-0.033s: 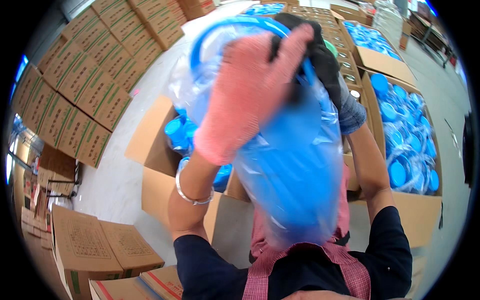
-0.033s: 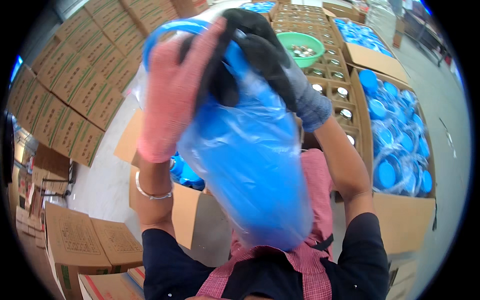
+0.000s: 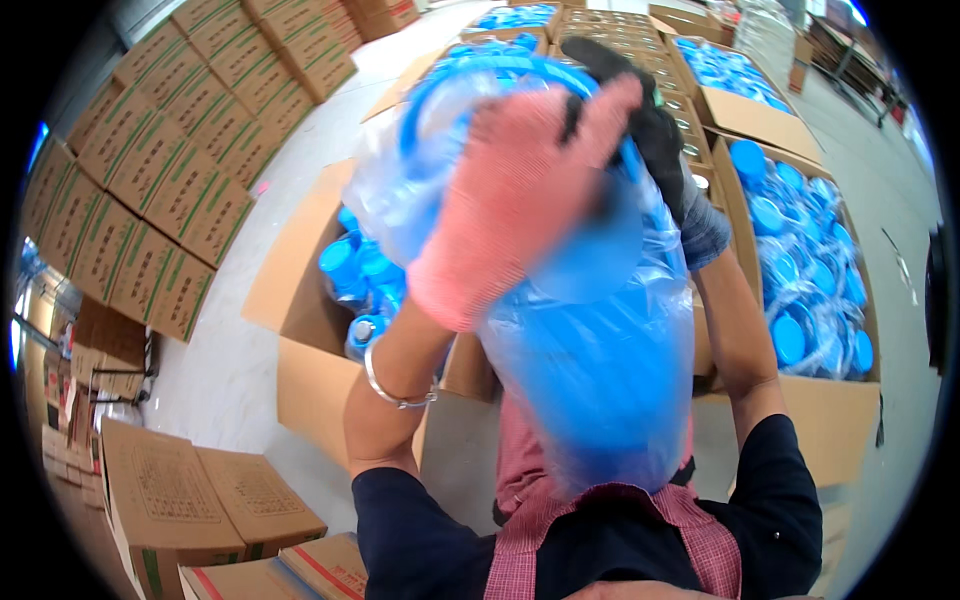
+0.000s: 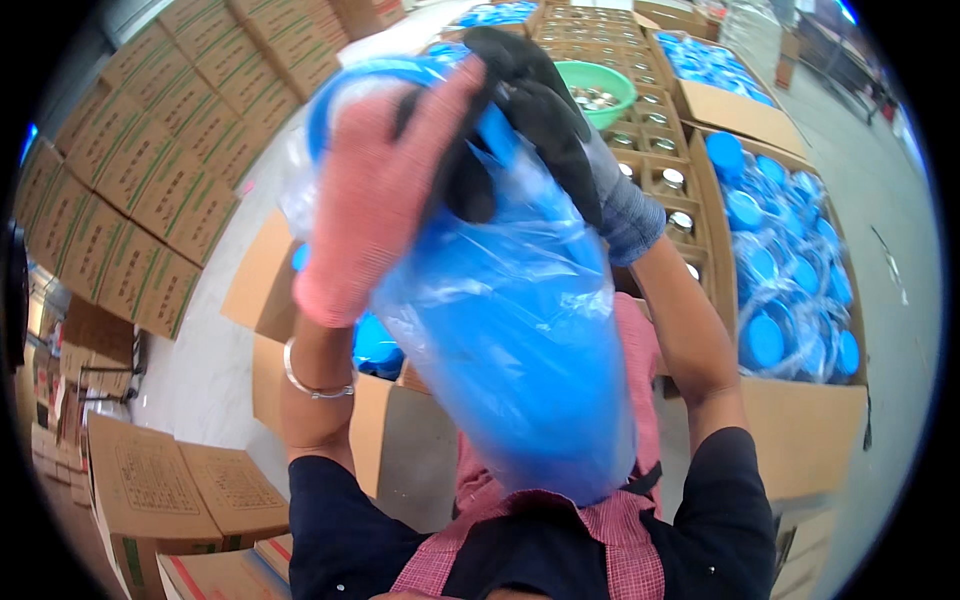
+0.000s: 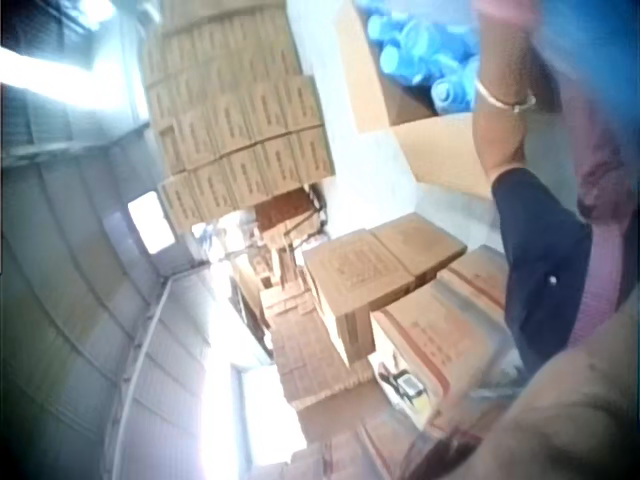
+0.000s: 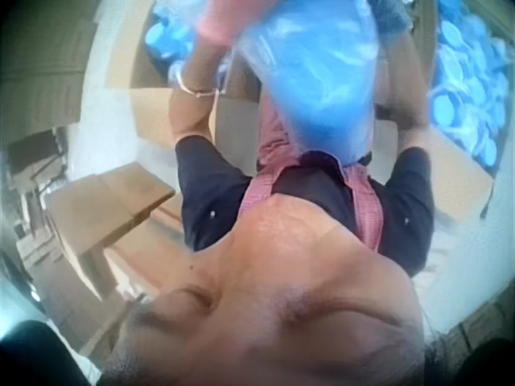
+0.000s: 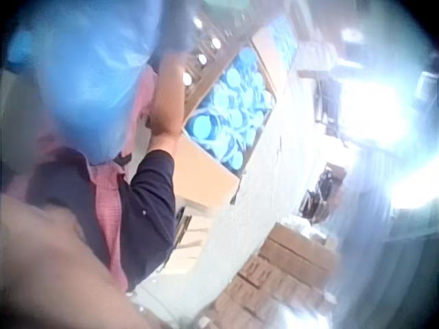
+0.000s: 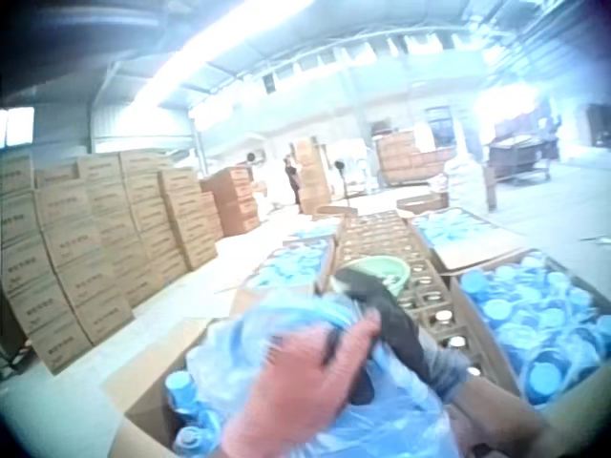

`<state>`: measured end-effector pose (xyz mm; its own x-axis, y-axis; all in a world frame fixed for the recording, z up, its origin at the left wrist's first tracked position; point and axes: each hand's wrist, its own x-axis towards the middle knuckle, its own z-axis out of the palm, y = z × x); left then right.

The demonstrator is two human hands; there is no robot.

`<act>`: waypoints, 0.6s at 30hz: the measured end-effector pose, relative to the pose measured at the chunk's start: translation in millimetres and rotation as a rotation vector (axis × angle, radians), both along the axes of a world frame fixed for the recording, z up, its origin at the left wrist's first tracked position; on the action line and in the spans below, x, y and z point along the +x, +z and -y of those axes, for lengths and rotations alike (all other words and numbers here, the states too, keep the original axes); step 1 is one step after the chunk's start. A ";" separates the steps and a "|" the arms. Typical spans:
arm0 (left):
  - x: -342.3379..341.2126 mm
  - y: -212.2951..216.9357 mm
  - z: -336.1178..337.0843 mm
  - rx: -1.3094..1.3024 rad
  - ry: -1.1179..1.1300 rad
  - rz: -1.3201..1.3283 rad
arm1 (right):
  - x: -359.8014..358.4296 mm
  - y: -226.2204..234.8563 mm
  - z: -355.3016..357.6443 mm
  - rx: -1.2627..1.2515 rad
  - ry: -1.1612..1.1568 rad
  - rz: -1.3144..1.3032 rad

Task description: The person assembles blue plastic containers by hand. They pick up a container, insert a metal cap into the opening, and then place the assembled unit into a cardboard box. The process is repeated continuously throughout the video.

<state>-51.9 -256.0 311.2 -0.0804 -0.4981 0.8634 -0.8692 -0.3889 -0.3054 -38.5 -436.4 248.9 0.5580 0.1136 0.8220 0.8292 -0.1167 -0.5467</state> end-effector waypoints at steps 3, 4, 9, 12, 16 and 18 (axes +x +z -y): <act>-15.2 -51.3 46.6 0.186 -0.075 -0.221 | -33.4 -68.4 47.2 0.271 0.113 -0.397; -22.5 -69.7 64.5 0.261 -0.116 -0.285 | -44.2 -92.5 60.4 0.356 0.138 -0.482; -108.8 -160.6 108.7 0.495 -0.139 -0.903 | -68.6 -180.7 102.7 0.664 0.232 -0.708; -129.9 -177.2 77.5 0.563 -0.402 -0.958 | -68.5 -190.4 116.7 0.672 0.304 -0.736; -128.5 -185.3 0.0 0.822 -0.829 -1.990 | -77.5 -184.3 106.7 0.606 0.459 -0.772; -82.2 -202.4 -49.1 0.950 -0.532 -2.351 | -83.9 -210.5 114.5 0.360 0.403 -0.816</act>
